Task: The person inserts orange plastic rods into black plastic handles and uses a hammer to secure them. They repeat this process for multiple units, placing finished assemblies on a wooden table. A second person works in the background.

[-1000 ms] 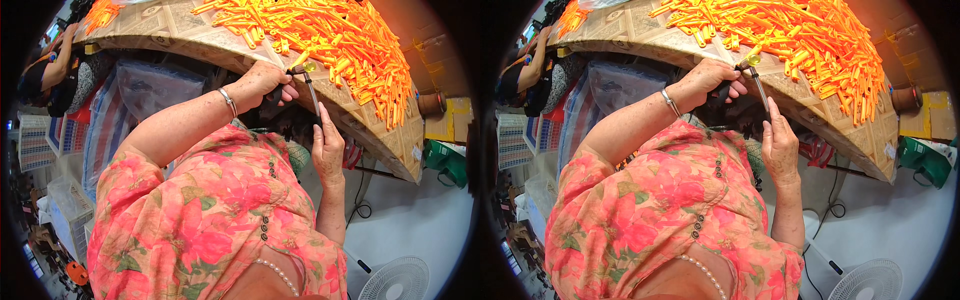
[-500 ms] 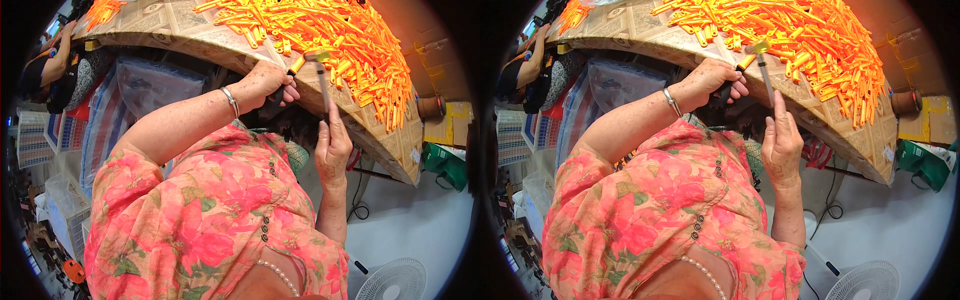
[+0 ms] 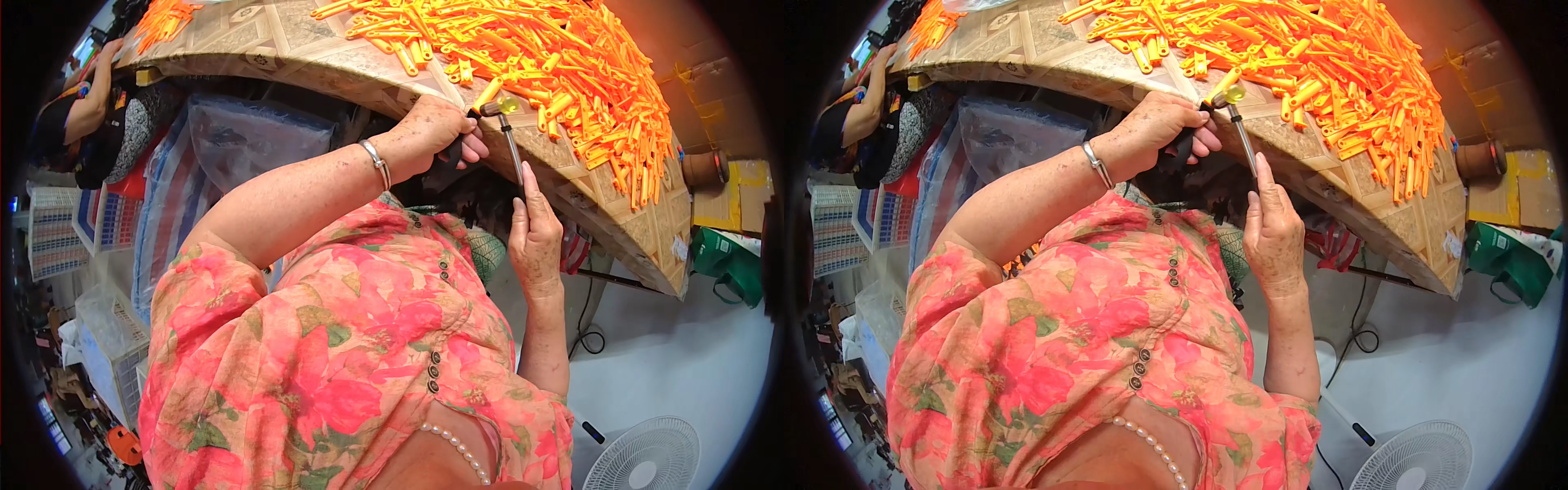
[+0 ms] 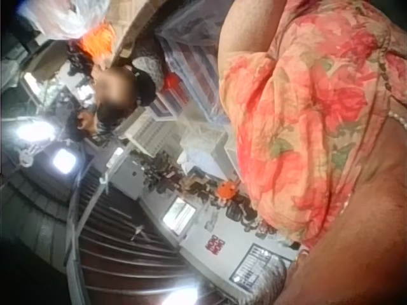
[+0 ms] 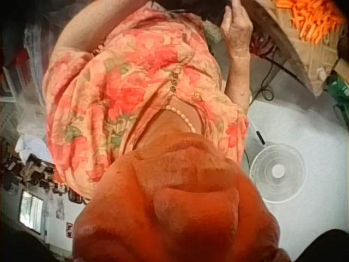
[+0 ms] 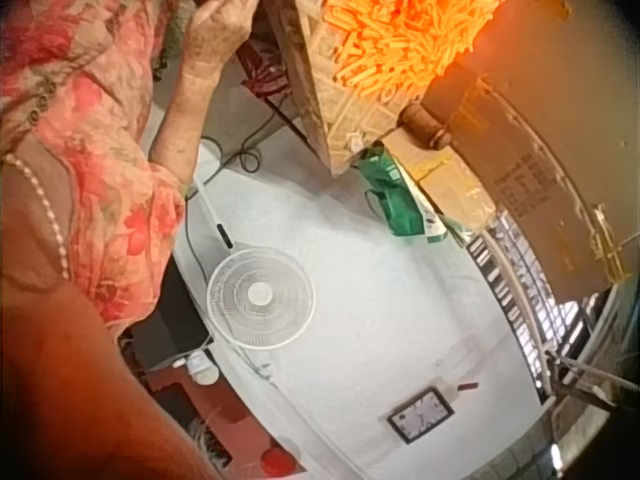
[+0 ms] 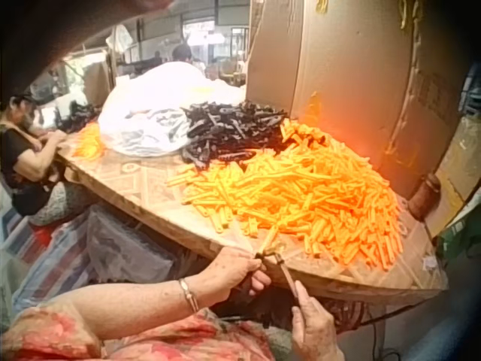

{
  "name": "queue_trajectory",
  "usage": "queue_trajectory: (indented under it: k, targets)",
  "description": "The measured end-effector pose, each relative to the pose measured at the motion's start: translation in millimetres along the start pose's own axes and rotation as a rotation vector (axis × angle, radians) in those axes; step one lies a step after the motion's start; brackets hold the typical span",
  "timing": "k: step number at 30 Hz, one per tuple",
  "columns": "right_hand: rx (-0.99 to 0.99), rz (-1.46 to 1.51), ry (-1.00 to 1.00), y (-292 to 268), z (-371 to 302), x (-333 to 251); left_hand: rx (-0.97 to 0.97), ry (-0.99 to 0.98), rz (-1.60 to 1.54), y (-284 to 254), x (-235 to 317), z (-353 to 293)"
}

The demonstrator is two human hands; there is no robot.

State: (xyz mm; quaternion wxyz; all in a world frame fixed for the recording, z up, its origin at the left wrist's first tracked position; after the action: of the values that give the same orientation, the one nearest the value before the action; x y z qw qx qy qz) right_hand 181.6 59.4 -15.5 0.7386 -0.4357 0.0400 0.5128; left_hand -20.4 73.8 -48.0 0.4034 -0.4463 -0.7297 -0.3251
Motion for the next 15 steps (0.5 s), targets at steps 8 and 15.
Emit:
queue_trajectory:
  k: [8, 15]
  targets:
    - [0.033, -0.007, -0.015, 0.0, -1.4, -7.7, 0.007, -0.006, -0.009, 0.1, -3.4, 0.2]
    - [0.011, -0.017, -0.029, -7.1, 10.1, -16.6, 0.014, 0.011, -0.016, -1.3, -3.4, 2.5]
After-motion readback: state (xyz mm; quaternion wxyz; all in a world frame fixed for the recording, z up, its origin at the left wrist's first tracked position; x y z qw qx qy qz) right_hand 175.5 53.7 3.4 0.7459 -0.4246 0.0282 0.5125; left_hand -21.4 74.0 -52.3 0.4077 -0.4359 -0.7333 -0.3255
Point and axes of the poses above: each hand's wrist, its own z-axis towards the middle knuckle, its own y-axis out of the palm, x = y × z, the point moved 5 cm from there along z, towards the middle knuckle, and after that the axes turned 15 degrees about x, right-handed, at the moved point
